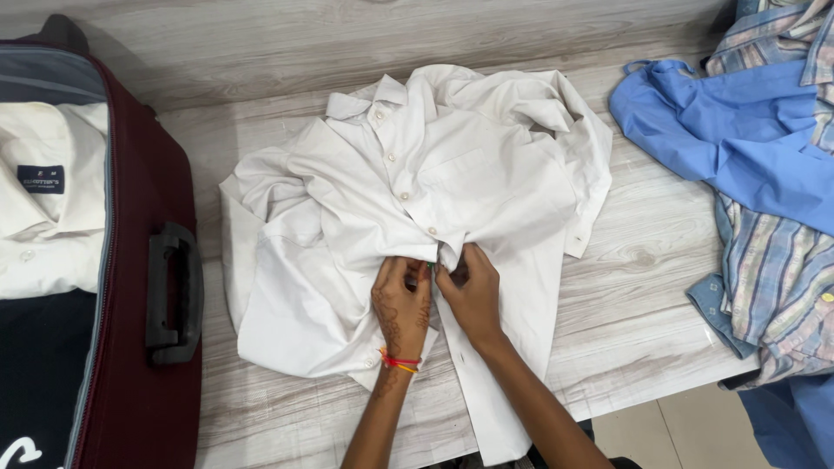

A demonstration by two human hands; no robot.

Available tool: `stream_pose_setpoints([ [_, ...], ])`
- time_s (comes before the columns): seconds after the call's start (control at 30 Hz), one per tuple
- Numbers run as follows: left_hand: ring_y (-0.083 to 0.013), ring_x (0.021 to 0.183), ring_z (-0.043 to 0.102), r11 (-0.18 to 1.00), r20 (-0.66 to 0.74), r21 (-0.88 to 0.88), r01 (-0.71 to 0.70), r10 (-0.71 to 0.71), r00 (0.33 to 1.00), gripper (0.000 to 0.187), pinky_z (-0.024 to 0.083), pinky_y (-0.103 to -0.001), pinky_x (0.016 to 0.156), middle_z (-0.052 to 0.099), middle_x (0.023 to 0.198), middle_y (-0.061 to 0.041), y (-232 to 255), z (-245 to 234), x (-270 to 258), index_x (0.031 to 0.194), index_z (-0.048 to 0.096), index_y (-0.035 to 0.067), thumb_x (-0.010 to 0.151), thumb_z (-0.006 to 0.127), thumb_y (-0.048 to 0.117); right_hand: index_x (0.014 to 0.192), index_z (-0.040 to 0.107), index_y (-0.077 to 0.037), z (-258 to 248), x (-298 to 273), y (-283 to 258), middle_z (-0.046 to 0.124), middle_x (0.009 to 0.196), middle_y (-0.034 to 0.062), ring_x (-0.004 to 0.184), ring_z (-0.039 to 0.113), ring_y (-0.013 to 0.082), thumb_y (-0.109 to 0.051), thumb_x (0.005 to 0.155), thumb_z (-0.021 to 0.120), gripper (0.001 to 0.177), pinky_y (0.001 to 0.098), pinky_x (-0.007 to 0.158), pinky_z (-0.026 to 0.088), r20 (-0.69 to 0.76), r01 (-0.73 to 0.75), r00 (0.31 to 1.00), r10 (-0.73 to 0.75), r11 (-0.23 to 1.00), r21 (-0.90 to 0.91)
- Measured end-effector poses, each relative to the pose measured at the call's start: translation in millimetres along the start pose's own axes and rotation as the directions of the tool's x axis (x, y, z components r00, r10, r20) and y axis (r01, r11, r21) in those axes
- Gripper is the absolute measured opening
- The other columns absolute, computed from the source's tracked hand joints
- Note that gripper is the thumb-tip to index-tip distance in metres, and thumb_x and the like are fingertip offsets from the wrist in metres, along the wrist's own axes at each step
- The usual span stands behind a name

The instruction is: The person folds white shirts by hand and places them inside a suitcase.

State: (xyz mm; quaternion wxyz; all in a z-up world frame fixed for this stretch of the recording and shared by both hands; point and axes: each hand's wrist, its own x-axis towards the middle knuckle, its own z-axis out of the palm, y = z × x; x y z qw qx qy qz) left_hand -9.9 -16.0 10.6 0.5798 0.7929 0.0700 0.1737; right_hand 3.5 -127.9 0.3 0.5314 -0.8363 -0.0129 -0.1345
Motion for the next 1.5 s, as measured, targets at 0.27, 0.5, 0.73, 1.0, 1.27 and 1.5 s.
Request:
stream_pose_setpoints([
  [0.27,-0.0194,0.067,0.067,1.0,0.041,-0.001,-0.022,0.022,0.999,0.015,0.054,-0.032,0.063,0.066,0.084,-0.008,-3,-7,11,0.1,0.07,-0.001,0.087,0.073,0.005,0.091,0.062,0.002,0,-1,-1,0.061,0.085,0.01,0.07,0.063,0.0184,-0.001,0.083,0.075,0.016,0.0312,0.063,0.051,-0.01,0.113,0.993,-0.114,0.992,-0.063],
  [0.5,-0.0168,0.072,0.068,0.993,0.055,-0.015,-0.12,0.121,0.991,0.01,0.054,-0.031,0.066,0.068,0.091,-0.006,-2,-13,6,0.101,0.072,0.0,0.091,0.073,0.003,0.092,0.068,0.002,-1,-1,2,0.067,0.084,0.0046,0.07,0.066,0.0108,-0.004,0.086,0.076,0.011,0.0251,0.063,0.053,0.013,-0.007,1.0,0.006,0.996,0.086],
  [0.73,-0.0171,0.073,0.069,0.977,0.106,0.02,-0.212,0.209,0.972,0.016,0.054,-0.03,0.067,0.071,0.098,-0.006,-1,-23,-1,0.105,0.073,0.002,0.089,0.073,0.003,0.098,0.072,0.002,-10,-7,29,0.068,0.085,0.0008,0.073,0.059,0.006,-0.006,0.091,0.074,0.01,0.0217,0.066,0.048,0.166,-0.137,0.983,0.081,0.924,0.358],
  [1.0,-0.0163,0.071,0.069,0.976,0.076,0.092,-0.197,0.191,0.979,0.016,0.055,-0.029,0.068,0.073,0.094,-0.004,-5,-20,-3,0.106,0.075,0.005,0.09,0.073,0.008,0.097,0.073,0.002,-10,-4,45,0.073,0.086,0.0033,0.073,0.061,0.0059,-0.005,0.096,0.067,0.01,0.0223,0.067,0.05,0.236,-0.202,0.966,0.1,0.865,0.459],
  [1.27,-0.0168,0.066,0.068,0.997,0.172,0.046,-0.059,0.051,0.984,0.018,0.054,-0.029,0.062,0.076,0.093,-0.004,2,-26,0,0.107,0.078,0.006,0.092,0.072,0.014,0.085,0.065,-0.002,-7,-3,33,0.064,0.076,-0.001,0.067,0.057,0.0035,0.001,0.086,0.075,0.01,0.02,0.06,0.047,0.179,-0.183,0.975,0.129,0.926,0.331],
  [1.5,-0.0177,0.073,0.071,0.986,0.208,0.11,-0.122,0.097,0.973,0.025,0.054,-0.032,0.064,0.073,0.085,-0.004,5,-22,4,0.091,0.075,0.005,0.083,0.081,0.028,0.077,0.061,-0.003,-7,-3,13,0.058,0.07,0.0018,0.06,0.051,0.0076,0.0,0.072,0.082,0.022,0.0258,0.055,0.044,0.087,-0.022,0.996,0.023,1.0,-0.007],
])
